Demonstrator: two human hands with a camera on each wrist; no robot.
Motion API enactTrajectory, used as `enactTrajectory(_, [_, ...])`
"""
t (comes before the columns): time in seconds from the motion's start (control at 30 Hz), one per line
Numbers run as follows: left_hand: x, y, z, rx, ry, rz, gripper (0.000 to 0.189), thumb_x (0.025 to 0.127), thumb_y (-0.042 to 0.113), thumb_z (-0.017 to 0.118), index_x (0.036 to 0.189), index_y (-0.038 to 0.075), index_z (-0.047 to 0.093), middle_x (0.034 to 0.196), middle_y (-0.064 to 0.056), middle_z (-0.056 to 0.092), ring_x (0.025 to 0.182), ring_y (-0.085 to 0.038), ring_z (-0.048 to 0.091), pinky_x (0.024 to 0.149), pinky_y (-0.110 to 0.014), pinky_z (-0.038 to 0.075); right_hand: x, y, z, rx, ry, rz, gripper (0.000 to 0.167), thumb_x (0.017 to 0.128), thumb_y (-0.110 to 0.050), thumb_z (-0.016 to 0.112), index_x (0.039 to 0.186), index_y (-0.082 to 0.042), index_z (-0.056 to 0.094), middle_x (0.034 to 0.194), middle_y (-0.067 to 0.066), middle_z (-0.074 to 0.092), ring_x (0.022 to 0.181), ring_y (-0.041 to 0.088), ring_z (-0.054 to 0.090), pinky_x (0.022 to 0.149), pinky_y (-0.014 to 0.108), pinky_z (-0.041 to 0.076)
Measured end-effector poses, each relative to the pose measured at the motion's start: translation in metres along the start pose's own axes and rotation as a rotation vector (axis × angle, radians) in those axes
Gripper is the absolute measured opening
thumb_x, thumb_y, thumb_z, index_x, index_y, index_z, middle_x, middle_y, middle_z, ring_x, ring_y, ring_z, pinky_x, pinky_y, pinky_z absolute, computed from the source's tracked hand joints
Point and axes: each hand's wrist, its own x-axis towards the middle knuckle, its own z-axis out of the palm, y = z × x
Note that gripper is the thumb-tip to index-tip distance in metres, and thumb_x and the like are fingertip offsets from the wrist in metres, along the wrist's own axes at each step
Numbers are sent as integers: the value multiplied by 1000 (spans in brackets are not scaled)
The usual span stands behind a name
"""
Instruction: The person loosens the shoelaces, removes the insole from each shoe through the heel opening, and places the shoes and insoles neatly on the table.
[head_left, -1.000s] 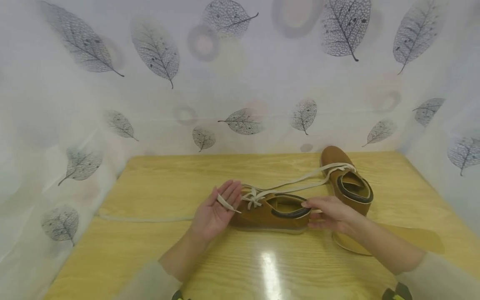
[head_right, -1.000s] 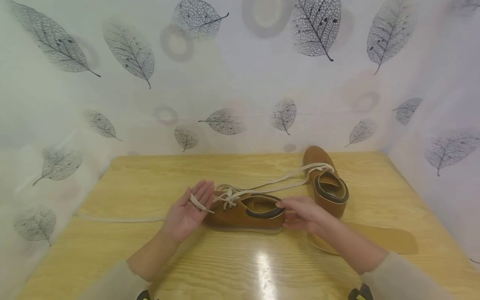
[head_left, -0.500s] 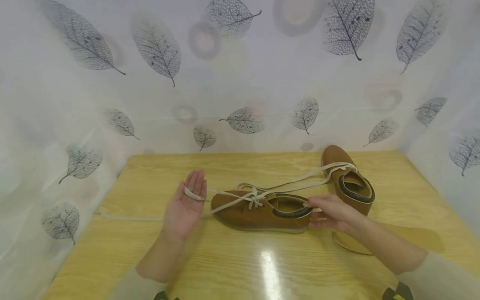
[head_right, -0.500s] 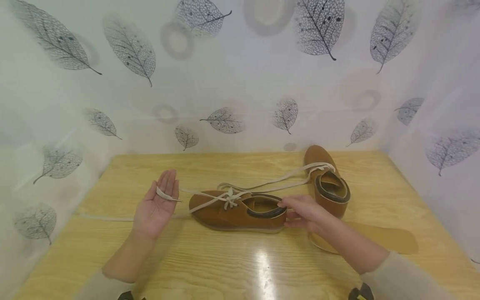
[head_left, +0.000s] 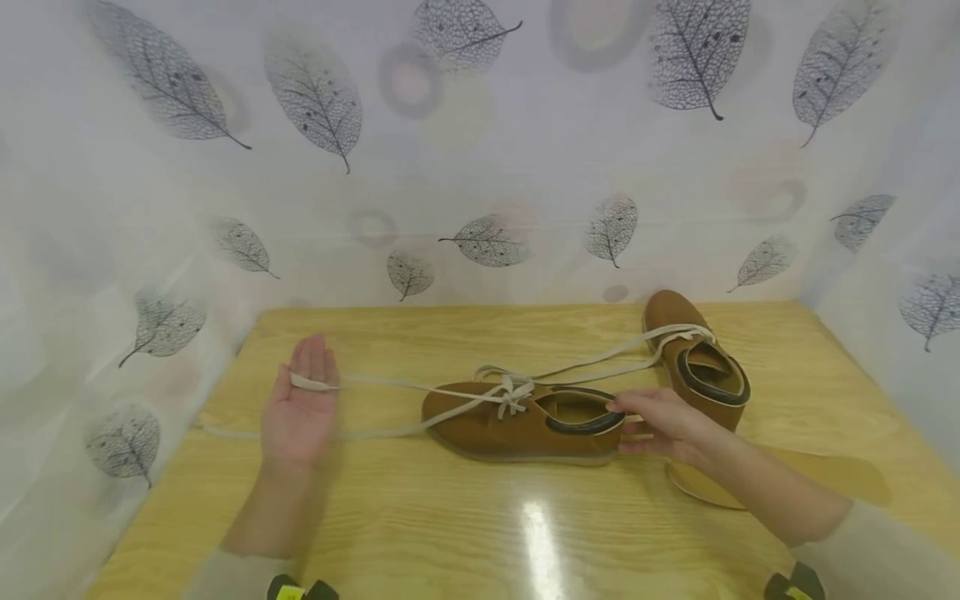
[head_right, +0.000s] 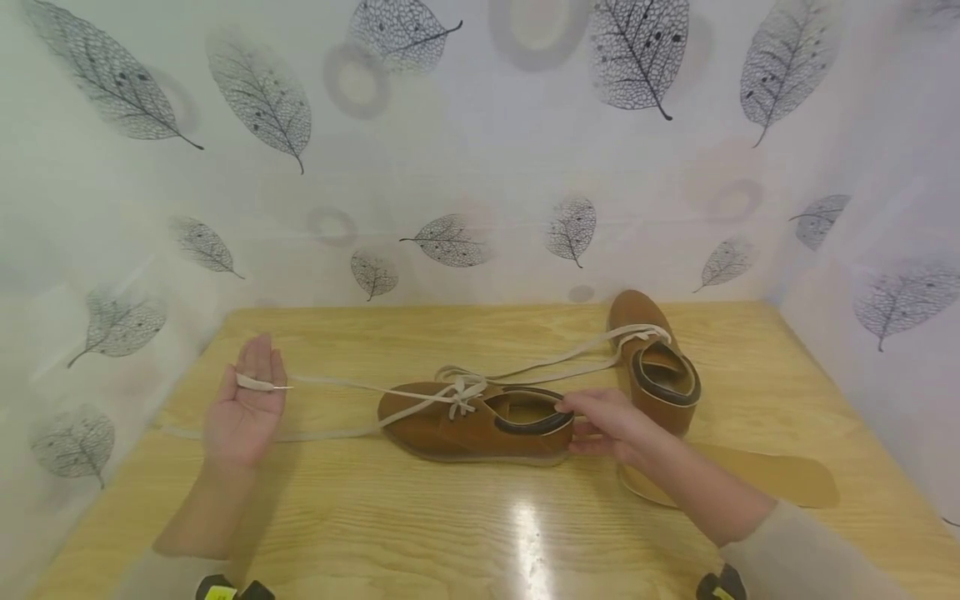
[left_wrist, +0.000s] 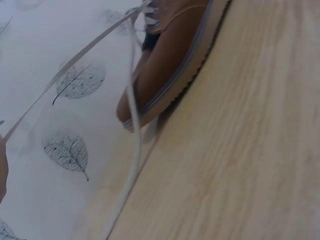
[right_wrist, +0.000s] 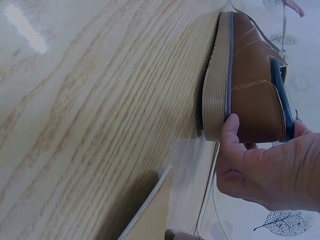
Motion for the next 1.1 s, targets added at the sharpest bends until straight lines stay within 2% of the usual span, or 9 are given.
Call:
enactTrajectory(0.1, [1,10,4,-19,-4,27,43,103,30,33,134,4,47,144,-4,45,136,-18,38,113,-42,31,0,0,1,2,0,-2,12,88,-12,55,89,-6,65,121,11,31,85,18,46,79,34,56])
enactTrajectory(0.33, [1,39,12,-11,-5,77,45,103,35,31,143,20,40,149,4,38,138,-16,35,113,-41,30,-1,-1,2,10,9,-9,11,87,-11,56,83,-10,66,116,9,35,86,20,46,79,34,56])
enactTrajectory(0.4, [-2,50,15,-2,-2,92,44,102,36,31,143,21,40,150,6,37,138,-15,33,114,-41,29,-1,-1,2,13,9,-10,11,87,-11,56,82,-10,66,116,9,35,86,20,45,78,34,56])
enactTrajectory(0.5, [-7,69,23,-5,5,125,43,102,36,32,142,23,41,149,8,37,138,-14,33,114,-41,28,0,0,3,9,4,-12,11,87,-11,56,82,-10,66,118,10,35,87,19,45,79,34,56])
enactTrajectory(0.63, [-19,101,37,-8,-2,203,41,100,38,35,138,25,46,147,10,41,136,-13,36,113,-41,30,0,0,2,0,3,-18,14,88,-12,55,81,-10,66,118,10,36,87,19,45,78,33,56])
enactTrajectory(0.8, [-33,134,43,17,-30,211,42,99,42,34,140,33,42,147,19,34,137,-11,34,112,-41,32,1,-1,2,-20,14,-36,14,90,-14,54,85,-8,66,111,7,38,83,16,45,78,33,56])
enactTrajectory(0.87, [-37,142,44,19,-29,213,42,99,43,33,139,33,42,147,20,34,137,-12,34,112,-41,32,1,-1,2,-31,18,-46,15,90,-14,53,86,-8,66,110,6,38,83,16,45,78,33,56])
enactTrajectory(1.0, [-41,154,48,19,-22,266,41,99,41,35,135,24,47,145,14,40,135,-16,38,111,-44,34,1,1,3,-44,22,-54,14,89,-14,52,86,-8,65,109,6,40,83,16,46,78,33,56])
enactTrajectory(1.1, [-44,159,52,36,-43,276,41,99,39,36,136,23,47,146,13,40,136,-16,37,111,-45,33,1,1,4,-53,24,-59,14,90,-14,52,88,-7,63,108,6,41,82,16,46,78,34,57])
